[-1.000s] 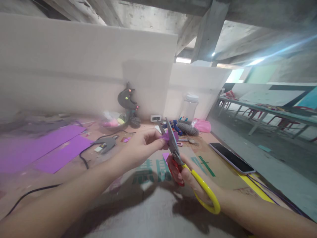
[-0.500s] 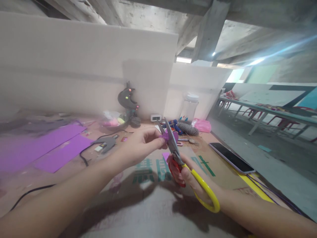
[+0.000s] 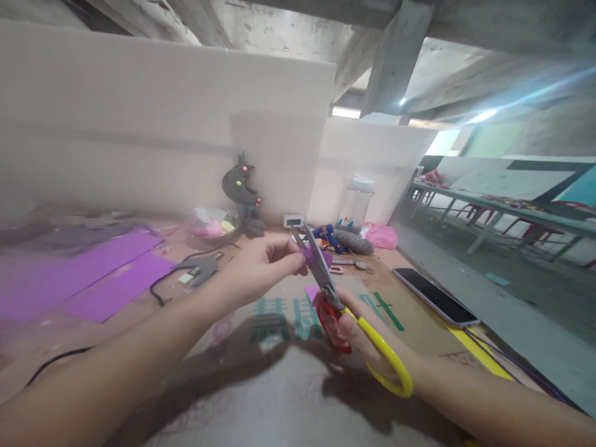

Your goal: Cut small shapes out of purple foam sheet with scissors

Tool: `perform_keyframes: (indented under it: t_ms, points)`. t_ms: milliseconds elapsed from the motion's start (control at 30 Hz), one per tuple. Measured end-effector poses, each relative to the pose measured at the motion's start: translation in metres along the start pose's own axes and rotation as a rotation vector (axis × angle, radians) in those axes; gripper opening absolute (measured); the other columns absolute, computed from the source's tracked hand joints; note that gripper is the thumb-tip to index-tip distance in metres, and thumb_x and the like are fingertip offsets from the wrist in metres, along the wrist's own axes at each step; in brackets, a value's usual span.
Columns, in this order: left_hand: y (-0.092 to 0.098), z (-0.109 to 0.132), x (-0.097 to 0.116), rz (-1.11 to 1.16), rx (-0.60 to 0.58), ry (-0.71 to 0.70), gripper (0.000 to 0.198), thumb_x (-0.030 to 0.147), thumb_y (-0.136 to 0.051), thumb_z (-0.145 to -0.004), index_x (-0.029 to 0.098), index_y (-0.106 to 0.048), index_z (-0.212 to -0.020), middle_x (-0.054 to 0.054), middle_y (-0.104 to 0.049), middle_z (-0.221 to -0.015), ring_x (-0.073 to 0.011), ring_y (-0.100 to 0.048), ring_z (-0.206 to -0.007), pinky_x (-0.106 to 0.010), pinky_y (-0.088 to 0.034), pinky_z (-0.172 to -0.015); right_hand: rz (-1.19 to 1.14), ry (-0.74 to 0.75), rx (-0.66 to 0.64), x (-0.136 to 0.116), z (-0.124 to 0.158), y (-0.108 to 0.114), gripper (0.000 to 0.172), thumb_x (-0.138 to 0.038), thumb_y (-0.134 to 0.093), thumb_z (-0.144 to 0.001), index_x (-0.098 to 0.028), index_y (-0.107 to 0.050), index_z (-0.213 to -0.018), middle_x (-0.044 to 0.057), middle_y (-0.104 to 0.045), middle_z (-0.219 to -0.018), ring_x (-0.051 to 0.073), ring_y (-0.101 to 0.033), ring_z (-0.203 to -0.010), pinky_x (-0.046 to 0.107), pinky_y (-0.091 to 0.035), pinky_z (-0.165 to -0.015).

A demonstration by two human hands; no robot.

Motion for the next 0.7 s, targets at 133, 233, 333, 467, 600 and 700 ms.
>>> perform_keyframes:
  t_ms: [133, 233, 333, 467, 600, 700]
  points:
    - [0.003, -0.001, 0.000, -0.049, -0.009, -0.007, 0.022, 0.035, -0.063, -0.093, 0.019, -0.066, -0.078, 0.000, -0.073, -0.084, -0.0159, -0.068, -0.086, -0.030, -0.049, -0.082, -0.042, -0.038, -0.009, 0.001, 0.000, -0.001, 0.053, -0.067, -0.050, -0.095, -0.020, -0.050, -0.119, -0.004, -0.038, -0.076, 0.010, -0.031, -0.058, 0.024, -0.030, -0.050]
    - [0.005, -0.002, -0.001, -0.081, -0.017, -0.012, 0.023, 0.038, -0.063, -0.093, 0.019, -0.067, -0.080, 0.000, -0.074, -0.085, -0.0163, -0.068, -0.085, -0.031, -0.049, -0.081, -0.053, -0.060, 0.002, -0.001, -0.001, -0.001, 0.054, -0.069, -0.052, -0.094, -0.019, -0.050, -0.116, -0.005, -0.038, -0.075, 0.009, -0.029, -0.057, 0.024, -0.028, -0.049]
    - [0.008, -0.003, -0.003, -0.117, -0.024, -0.016, 0.025, 0.042, -0.063, -0.093, 0.020, -0.069, -0.082, 0.000, -0.074, -0.085, -0.0167, -0.068, -0.085, -0.031, -0.049, -0.080, -0.019, -0.084, 0.014, -0.002, -0.002, 0.000, 0.057, -0.071, -0.053, -0.092, -0.018, -0.050, -0.113, -0.005, -0.039, -0.074, 0.009, -0.030, -0.056, 0.024, -0.027, -0.048]
    - [0.012, -0.003, -0.002, -0.178, -0.026, -0.022, 0.029, 0.047, -0.062, -0.092, 0.020, -0.070, -0.084, 0.000, -0.074, -0.086, -0.0170, -0.068, -0.084, -0.031, -0.049, -0.079, 0.007, -0.101, 0.031, -0.002, -0.004, 0.003, 0.060, -0.072, -0.053, -0.091, -0.018, -0.052, -0.114, -0.005, -0.041, -0.075, 0.008, -0.031, -0.055, 0.022, -0.028, -0.047]
    - [0.013, -0.003, -0.001, -0.215, -0.022, -0.025, 0.031, 0.049, -0.061, -0.093, 0.021, -0.069, -0.083, 0.000, -0.073, -0.085, -0.0165, -0.067, -0.083, -0.030, -0.049, -0.077, 0.023, -0.099, 0.033, -0.002, -0.004, 0.004, 0.058, -0.071, -0.053, -0.092, -0.018, -0.052, -0.115, -0.004, -0.043, -0.077, 0.008, -0.032, -0.055, 0.021, -0.028, -0.046]
    - [0.014, -0.004, -0.001, -0.248, -0.011, -0.025, 0.033, 0.051, -0.060, -0.093, 0.021, -0.069, -0.083, 0.001, -0.072, -0.084, -0.0165, -0.066, -0.082, -0.030, -0.049, -0.076, 0.039, -0.097, 0.030, -0.001, -0.004, 0.005, 0.055, -0.069, -0.053, -0.092, -0.018, -0.053, -0.113, -0.004, -0.043, -0.077, 0.008, -0.032, -0.055, 0.021, -0.029, -0.046]
Point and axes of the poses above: each hand's wrist, its own z-axis away from the middle knuckle, its own y-axis out of the back of the hand, x = y × z, the point moved 5 cm from there along -z, towards the middle knuckle
